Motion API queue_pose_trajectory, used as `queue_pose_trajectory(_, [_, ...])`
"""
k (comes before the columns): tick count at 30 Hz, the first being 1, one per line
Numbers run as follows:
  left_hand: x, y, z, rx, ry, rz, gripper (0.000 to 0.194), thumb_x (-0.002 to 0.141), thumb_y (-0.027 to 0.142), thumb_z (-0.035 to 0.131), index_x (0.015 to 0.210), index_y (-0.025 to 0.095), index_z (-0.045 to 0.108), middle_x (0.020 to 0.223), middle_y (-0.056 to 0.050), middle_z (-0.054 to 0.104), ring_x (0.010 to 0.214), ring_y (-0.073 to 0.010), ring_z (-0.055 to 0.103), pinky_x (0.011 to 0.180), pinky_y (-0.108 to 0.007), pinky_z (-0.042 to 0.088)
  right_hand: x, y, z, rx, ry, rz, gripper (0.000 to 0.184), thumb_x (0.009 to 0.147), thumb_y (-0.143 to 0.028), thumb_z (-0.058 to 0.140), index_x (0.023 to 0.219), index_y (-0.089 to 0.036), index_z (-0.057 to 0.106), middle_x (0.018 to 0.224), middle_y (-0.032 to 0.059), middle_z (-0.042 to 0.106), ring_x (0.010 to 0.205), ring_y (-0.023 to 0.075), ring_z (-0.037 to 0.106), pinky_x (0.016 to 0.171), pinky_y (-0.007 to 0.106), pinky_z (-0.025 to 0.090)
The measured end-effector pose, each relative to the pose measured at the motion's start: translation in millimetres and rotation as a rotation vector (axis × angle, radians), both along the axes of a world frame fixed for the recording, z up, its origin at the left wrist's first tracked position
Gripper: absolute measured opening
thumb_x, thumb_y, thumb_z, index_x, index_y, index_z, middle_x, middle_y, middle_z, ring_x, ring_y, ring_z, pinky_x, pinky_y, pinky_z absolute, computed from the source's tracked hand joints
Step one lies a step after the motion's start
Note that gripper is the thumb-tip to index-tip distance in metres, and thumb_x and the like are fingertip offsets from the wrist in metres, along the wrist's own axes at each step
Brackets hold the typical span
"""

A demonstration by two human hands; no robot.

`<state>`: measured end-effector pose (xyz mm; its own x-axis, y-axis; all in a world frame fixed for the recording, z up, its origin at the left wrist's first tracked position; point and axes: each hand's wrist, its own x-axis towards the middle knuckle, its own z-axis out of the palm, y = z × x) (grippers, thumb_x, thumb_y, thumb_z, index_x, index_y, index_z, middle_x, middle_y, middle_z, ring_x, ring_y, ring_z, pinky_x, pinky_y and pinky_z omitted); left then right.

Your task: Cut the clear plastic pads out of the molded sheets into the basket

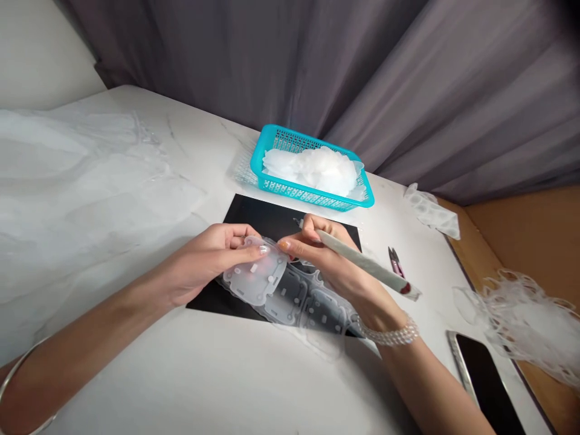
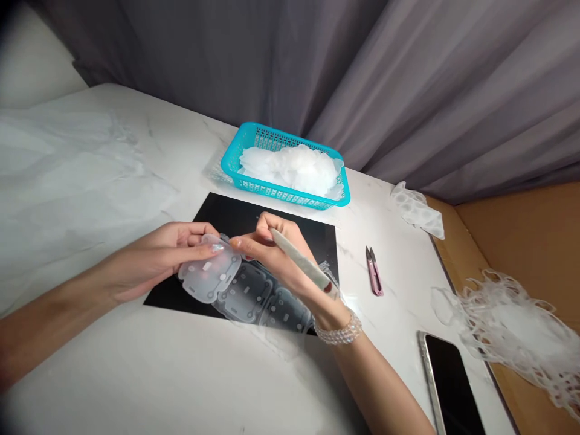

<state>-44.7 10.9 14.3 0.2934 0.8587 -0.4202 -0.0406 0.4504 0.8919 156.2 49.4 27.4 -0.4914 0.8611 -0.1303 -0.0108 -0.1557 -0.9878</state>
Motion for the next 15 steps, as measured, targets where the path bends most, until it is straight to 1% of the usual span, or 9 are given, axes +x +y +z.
queue_pose_trajectory(2, [-2,0,-2.2,-0.024,-0.027,0.006,0.028,0.081,0.043,0.073,0.08,0.019,0.059,0.072,0.002,0.059,0.063,-0.0098,0.05,0.056,-0.021,0.036,3,-1,2.9,-0.005,-0.058,0.055,0.05,0.076,-0.027,0.08,0.066,-0.023,0.031,0.059,-0.0077,0.042,0.057,0.009,0.042,0.055,0.025,0.031])
queue_pose_trajectory(4, [-3,1,-3.5,-0.07,-0.041,0.006,0.029,0.079,0.044,0.075,0.083,0.02,0.061,0.076,0.001,0.061,0.065,-0.0111,0.051,0.056,-0.022,0.037,5,-3,5.1,0.01,-0.072,0.087,0.05,0.079,-0.029,0.078,0.067,-0.023,0.029,0.058,-0.0084,0.037,0.054,0.0079,0.034,0.052,0.025,0.025])
queue_pose_trajectory(6, [-3,0,-3.4,-0.113,-0.062,0.01,0.031,0.076,0.045,0.078,0.087,0.021,0.062,0.083,-0.001,0.065,0.071,-0.0133,0.056,0.059,-0.023,0.039,5,-5,6.6,0.046,-0.067,0.095,0.049,0.083,-0.03,0.074,0.067,-0.023,0.029,0.058,-0.0085,0.035,0.053,0.0077,0.031,0.051,0.025,0.023])
queue_pose_trajectory(7, [-3,-1,-2.9,-0.127,-0.081,0.006,0.033,0.074,0.044,0.08,0.089,0.021,0.062,0.087,-0.002,0.067,0.074,-0.0145,0.058,0.06,-0.023,0.041,4,-7,7.1,0.073,-0.068,0.09,0.048,0.084,-0.03,0.073,0.067,-0.023,0.028,0.058,-0.0081,0.037,0.054,0.0079,0.033,0.052,0.025,0.024])
queue_pose_trajectory(9, [-1,-3,-1.2,-0.14,-0.118,0.0,0.037,0.07,0.042,0.083,0.092,0.022,0.06,0.09,-0.002,0.068,0.079,-0.0154,0.06,0.064,-0.024,0.042,2,-11,8.2,0.14,-0.104,0.07,0.048,0.085,-0.03,0.072,0.067,-0.023,0.028,0.06,-0.006,0.046,0.057,0.0093,0.04,0.054,0.025,0.03])
queue_pose_trajectory(12, [3,-6,2.0,-0.14,-0.106,0.042,0.047,0.065,0.035,0.087,0.098,0.024,0.056,0.083,0.002,0.064,0.077,-0.0136,0.059,0.064,-0.023,0.041,-1,-18,10.3,0.277,-0.21,0.026,0.046,0.087,-0.028,0.069,0.066,-0.023,0.029,0.067,-0.0019,0.057,0.066,0.013,0.051,0.06,0.027,0.038])
queue_pose_trajectory(15, [4,-6,5.1,-0.143,-0.074,0.084,0.051,0.065,0.031,0.087,0.101,0.025,0.053,0.079,0.004,0.061,0.076,-0.0136,0.06,0.064,-0.024,0.04,-1,-25,13.5,0.416,-0.308,-0.006,0.042,0.089,-0.026,0.066,0.065,-0.023,0.031,0.071,0.0001,0.061,0.07,0.0151,0.053,0.06,0.028,0.04])
